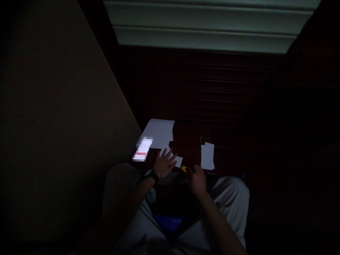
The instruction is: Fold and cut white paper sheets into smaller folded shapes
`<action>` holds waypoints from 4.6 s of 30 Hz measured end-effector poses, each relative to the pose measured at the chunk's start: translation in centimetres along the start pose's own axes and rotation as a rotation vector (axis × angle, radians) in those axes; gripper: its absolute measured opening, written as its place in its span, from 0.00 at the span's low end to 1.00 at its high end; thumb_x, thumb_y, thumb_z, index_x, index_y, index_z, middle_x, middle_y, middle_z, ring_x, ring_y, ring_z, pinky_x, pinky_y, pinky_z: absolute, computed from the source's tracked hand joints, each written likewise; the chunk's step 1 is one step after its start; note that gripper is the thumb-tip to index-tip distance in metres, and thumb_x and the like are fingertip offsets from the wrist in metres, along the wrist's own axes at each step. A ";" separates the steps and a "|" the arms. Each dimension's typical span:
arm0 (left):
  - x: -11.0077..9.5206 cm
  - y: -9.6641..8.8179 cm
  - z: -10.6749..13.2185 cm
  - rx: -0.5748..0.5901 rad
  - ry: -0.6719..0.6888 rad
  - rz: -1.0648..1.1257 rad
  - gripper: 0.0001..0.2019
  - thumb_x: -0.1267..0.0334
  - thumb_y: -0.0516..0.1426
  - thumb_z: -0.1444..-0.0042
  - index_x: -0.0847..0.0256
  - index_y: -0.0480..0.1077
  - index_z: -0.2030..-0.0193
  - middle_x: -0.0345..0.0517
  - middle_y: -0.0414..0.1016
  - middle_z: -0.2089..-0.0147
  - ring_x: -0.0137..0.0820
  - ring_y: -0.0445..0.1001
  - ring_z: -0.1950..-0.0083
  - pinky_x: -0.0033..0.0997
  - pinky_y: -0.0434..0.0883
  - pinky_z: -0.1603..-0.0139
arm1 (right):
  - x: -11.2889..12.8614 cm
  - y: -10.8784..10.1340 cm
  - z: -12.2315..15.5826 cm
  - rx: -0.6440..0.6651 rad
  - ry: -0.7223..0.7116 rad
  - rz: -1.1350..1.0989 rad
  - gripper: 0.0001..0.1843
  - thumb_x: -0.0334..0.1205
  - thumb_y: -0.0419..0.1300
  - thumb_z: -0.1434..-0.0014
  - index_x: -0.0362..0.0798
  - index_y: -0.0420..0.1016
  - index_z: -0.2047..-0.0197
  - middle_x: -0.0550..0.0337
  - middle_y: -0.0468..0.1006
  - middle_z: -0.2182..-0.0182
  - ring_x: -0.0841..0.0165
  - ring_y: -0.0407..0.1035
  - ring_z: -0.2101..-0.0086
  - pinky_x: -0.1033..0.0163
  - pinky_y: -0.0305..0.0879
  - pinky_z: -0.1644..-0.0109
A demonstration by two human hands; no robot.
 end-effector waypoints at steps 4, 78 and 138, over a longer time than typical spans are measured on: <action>0.0 0.0 0.0 0.008 0.003 0.000 0.23 0.49 0.42 0.40 0.44 0.54 0.38 0.37 0.50 0.33 0.44 0.40 0.32 0.57 0.39 0.36 | 0.1 -0.2 0.2 0.015 -0.006 -0.002 0.26 0.27 0.54 0.51 0.50 0.67 0.48 0.53 0.65 0.58 0.60 0.56 0.56 0.59 0.52 0.51; 0.6 -0.4 -0.6 -0.028 0.037 0.010 0.22 0.55 0.43 0.38 0.51 0.56 0.38 0.41 0.53 0.34 0.39 0.42 0.32 0.50 0.43 0.34 | -1.2 -0.3 -1.1 -0.029 -0.037 -0.167 0.17 0.34 0.55 0.44 0.51 0.69 0.50 0.54 0.70 0.59 0.61 0.62 0.57 0.58 0.58 0.52; 0.9 -0.6 -0.5 -0.035 0.033 0.028 0.21 0.56 0.43 0.38 0.53 0.56 0.38 0.43 0.53 0.34 0.38 0.43 0.32 0.50 0.43 0.34 | -0.1 0.2 -3.6 -0.009 -0.061 -0.193 0.17 0.33 0.58 0.46 0.53 0.72 0.53 0.54 0.73 0.60 0.61 0.64 0.59 0.57 0.60 0.55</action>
Point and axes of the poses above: each hand's wrist, its own z-axis away from the middle knuckle, its own y-axis out of the palm, x = y × z, the point moved 10 cm from there along -z, towards the middle knuckle
